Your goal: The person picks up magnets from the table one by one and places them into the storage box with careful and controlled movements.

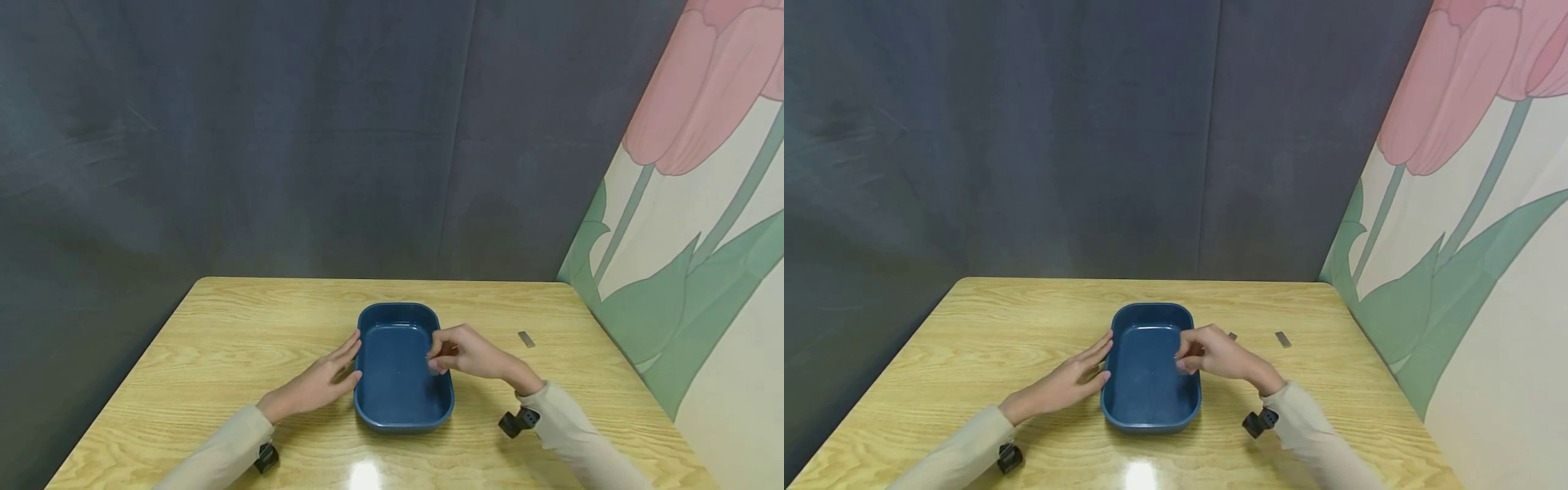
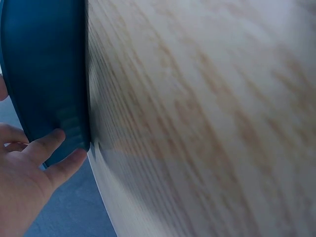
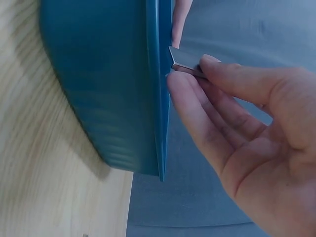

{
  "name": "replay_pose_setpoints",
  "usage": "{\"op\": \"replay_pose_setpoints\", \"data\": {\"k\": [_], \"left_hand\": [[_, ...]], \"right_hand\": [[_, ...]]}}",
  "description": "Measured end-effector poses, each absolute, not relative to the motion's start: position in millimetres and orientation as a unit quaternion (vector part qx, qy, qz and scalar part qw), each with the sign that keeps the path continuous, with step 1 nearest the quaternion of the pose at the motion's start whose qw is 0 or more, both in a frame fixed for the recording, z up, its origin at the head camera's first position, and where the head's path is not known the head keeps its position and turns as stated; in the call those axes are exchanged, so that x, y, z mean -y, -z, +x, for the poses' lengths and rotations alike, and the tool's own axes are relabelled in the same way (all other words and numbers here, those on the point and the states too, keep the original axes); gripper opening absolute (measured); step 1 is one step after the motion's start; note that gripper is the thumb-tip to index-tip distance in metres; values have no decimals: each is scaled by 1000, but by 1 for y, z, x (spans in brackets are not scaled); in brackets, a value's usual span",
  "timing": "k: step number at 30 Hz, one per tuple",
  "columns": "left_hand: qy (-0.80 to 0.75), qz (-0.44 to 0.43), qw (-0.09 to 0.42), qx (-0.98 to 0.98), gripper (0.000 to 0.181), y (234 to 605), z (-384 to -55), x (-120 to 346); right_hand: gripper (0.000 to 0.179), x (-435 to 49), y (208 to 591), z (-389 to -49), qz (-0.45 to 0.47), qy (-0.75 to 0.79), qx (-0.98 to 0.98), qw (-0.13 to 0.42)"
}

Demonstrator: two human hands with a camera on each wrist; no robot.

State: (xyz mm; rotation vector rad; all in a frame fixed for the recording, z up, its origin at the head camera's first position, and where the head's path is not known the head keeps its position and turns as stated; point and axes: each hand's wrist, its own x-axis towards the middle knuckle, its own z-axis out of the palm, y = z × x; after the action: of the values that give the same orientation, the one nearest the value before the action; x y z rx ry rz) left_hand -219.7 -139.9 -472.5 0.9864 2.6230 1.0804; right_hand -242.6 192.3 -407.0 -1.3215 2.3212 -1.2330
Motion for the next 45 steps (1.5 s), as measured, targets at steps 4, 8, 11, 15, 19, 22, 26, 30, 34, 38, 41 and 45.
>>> {"op": "replay_pose_setpoints", "data": {"k": [4, 8, 11, 15, 19, 22, 26, 30, 34, 38, 41, 45], "left_hand": [[-364, 328, 69, -869, 67, 473, -220, 140], [-368, 330, 70, -866, 67, 473, -220, 140], [-367, 330, 70, -867, 67, 473, -220, 140], [-364, 331, 69, -868, 66, 473, -220, 140], [-368, 332, 71, -866, 66, 472, -220, 140], [-370, 332, 73, -865, 66, 472, -220, 140], [-369, 331, 76, -865, 67, 472, -220, 140], [-367, 329, 77, -867, 67, 471, -220, 140], [-369, 329, 75, -866, 66, 471, -220, 139], [-370, 330, 74, -865, 66, 471, -221, 139], [-366, 331, 71, -867, 66, 472, -221, 139], [-366, 329, 70, -867, 67, 472, -221, 140]], "right_hand": [[9, -184, 396, -234, -442, 424, -784, 102], [8, -178, 388, -228, -438, 428, -784, 103], [7, -176, 388, -227, -439, 430, -783, 101], [7, -174, 391, -228, -435, 436, -780, 106], [7, -173, 397, -231, -431, 439, -781, 110], [7, -171, 398, -230, -433, 439, -781, 106], [8, -166, 394, -226, -435, 439, -779, 105], [7, -162, 400, -230, -432, 434, -783, 109], [7, -162, 415, -238, -436, 436, -780, 105], [7, -163, 425, -243, -438, 439, -777, 107], [7, -162, 429, -244, -438, 441, -776, 109], [9, -160, 430, -245, -447, 443, -770, 105]]}}
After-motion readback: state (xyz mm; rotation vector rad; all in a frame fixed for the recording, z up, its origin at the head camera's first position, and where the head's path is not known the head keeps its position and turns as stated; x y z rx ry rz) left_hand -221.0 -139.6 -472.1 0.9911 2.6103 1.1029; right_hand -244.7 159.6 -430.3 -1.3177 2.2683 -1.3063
